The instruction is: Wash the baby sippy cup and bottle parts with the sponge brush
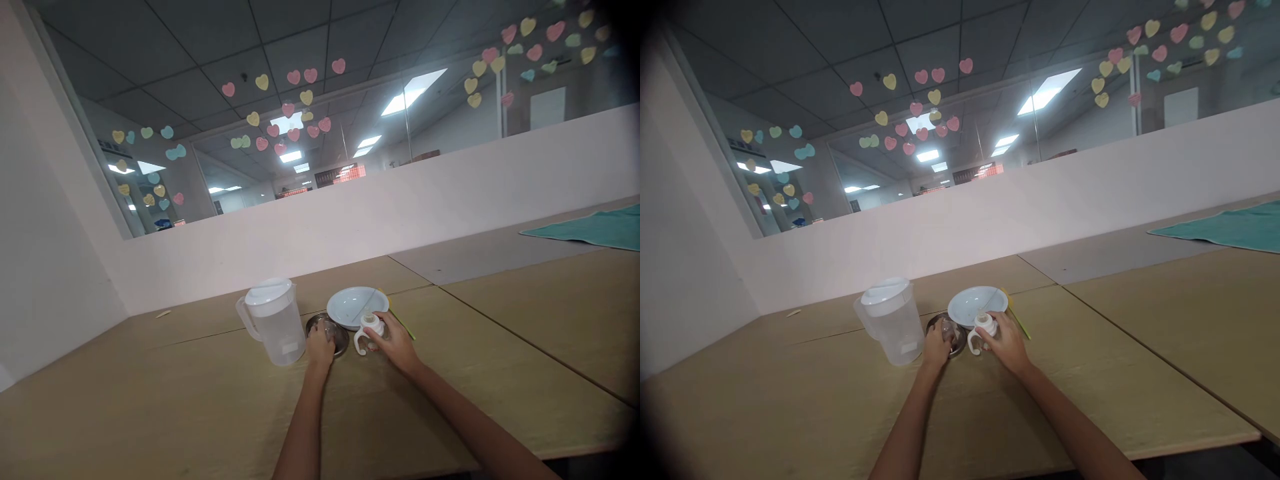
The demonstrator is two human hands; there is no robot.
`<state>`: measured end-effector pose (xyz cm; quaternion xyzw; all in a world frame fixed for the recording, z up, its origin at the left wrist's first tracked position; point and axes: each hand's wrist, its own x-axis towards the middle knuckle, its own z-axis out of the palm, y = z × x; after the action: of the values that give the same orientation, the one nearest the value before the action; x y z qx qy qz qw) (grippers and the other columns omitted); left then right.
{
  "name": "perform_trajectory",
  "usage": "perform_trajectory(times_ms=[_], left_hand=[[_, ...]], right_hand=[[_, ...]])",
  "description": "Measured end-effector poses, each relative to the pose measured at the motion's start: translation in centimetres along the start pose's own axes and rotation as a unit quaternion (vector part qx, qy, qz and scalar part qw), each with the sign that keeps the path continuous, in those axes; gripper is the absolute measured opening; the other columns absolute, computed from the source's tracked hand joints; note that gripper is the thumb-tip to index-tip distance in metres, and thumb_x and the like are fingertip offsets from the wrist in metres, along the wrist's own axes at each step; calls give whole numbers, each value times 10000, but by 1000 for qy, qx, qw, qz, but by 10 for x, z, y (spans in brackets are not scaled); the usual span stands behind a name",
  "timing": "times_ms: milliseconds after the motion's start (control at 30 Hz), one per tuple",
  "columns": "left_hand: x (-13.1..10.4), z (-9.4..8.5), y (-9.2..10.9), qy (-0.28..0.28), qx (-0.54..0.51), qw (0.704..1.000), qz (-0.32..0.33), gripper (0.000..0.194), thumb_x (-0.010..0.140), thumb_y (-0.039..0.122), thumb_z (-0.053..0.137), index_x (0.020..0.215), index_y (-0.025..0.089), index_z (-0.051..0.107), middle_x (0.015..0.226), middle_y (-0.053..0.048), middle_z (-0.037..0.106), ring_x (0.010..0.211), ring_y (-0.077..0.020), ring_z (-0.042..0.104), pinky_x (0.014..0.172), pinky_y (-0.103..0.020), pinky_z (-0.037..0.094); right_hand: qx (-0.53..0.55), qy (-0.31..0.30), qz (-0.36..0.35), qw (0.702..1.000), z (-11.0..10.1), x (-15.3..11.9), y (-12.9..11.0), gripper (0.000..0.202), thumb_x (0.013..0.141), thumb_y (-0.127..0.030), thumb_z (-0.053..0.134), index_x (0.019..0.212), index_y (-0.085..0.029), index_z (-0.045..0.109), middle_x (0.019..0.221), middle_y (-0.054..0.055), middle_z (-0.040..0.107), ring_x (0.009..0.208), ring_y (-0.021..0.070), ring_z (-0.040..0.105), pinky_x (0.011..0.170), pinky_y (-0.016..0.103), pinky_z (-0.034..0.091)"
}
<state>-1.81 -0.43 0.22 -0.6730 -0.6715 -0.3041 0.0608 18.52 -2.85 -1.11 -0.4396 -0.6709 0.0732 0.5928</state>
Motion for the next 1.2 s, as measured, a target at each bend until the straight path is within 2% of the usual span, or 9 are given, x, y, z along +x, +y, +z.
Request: perform_trajectory(times_ms=[100, 167, 267, 300, 400, 500, 733, 900, 1200], left_hand=[[0, -11, 9, 103, -82, 991, 0, 449, 839, 307, 506, 1234, 121, 403, 1098, -166, 575, 1023, -259, 571, 857, -380, 438], [-2, -21, 20, 190, -168, 967, 15, 458, 858, 384, 484, 1224, 126, 391, 1099, -156, 566, 1021, -253, 563, 864, -396, 436], [-11, -29, 40, 239, -259, 933, 69, 475, 854, 429, 501, 1221, 146, 394, 1138, -149, 546, 1070, -245, 530, 910, -397, 415], [-15, -29, 46, 229, -282, 927, 97, 473, 855, 421, 508, 1227, 152, 395, 1167, -150, 537, 1094, -243, 518, 929, -394, 406], [-27, -23, 61, 138, -328, 918, 175, 447, 878, 382, 488, 1262, 171, 396, 1234, -139, 521, 1120, -227, 508, 955, -381, 399], [-34, -17, 67, 74, -343, 916, 196, 454, 894, 371, 462, 1300, 182, 387, 1260, -126, 518, 1120, -219, 512, 964, -379, 397], [-36, -17, 71, 80, -348, 907, 223, 445, 913, 357, 416, 1325, 191, 387, 1314, -119, 475, 1183, -221, 456, 1005, -387, 365], [-37, -19, 74, 73, -360, 910, 195, 472, 916, 355, 416, 1359, 204, 352, 1329, -107, 462, 1176, -209, 458, 1014, -376, 352], [-38, -21, 72, 55, -355, 908, 216, 455, 894, 351, 448, 1324, 206, 414, 1159, -109, 524, 1067, -210, 504, 949, -365, 401]], right_hand=[[-9, 3, -13, 1000, 0, 0, 1, 364, 794, -470, 546, 1038, -200, 549, 1035, 79, 628, 983, 235, 575, 842, 367, 454], [-18, 8, -25, 1000, 0, -1, 1, 371, 790, -469, 552, 1047, -202, 548, 1044, 81, 631, 988, 238, 577, 842, 371, 458], [-35, 6, -47, 998, 2, -2, 2, 434, 773, -480, 576, 1098, -196, 530, 1092, 97, 622, 1018, 247, 574, 866, 387, 456], [-40, 2, -54, 998, 2, -3, 2, 477, 766, -485, 585, 1132, -189, 513, 1117, 107, 614, 1036, 251, 570, 878, 392, 454], [-52, -3, -59, 997, 4, -5, 5, 613, 764, -495, 581, 1257, -166, 424, 1196, 133, 578, 1092, 259, 553, 904, 401, 451], [-62, 9, -33, 997, 4, -6, 7, 704, 773, -493, 560, 1346, -157, 327, 1213, 141, 571, 1086, 261, 566, 878, 402, 474], [-76, -22, -101, 992, 10, -8, 2, 755, 795, -452, 540, 1415, -195, 192, 1279, 164, 524, 1141, 284, 535, 877, 438, 480], [-92, -13, -85, 992, 11, -8, 0, 834, 797, -434, 542, 1439, -136, 102, 1206, 200, 565, 1059, 290, 585, 810, 423, 510], [-97, -10, -114, 989, 9, -7, -2, 783, 833, -443, 507, 1451, -188, 99, 1318, 157, 501, 1140, 271, 540, 861, 428, 499]])
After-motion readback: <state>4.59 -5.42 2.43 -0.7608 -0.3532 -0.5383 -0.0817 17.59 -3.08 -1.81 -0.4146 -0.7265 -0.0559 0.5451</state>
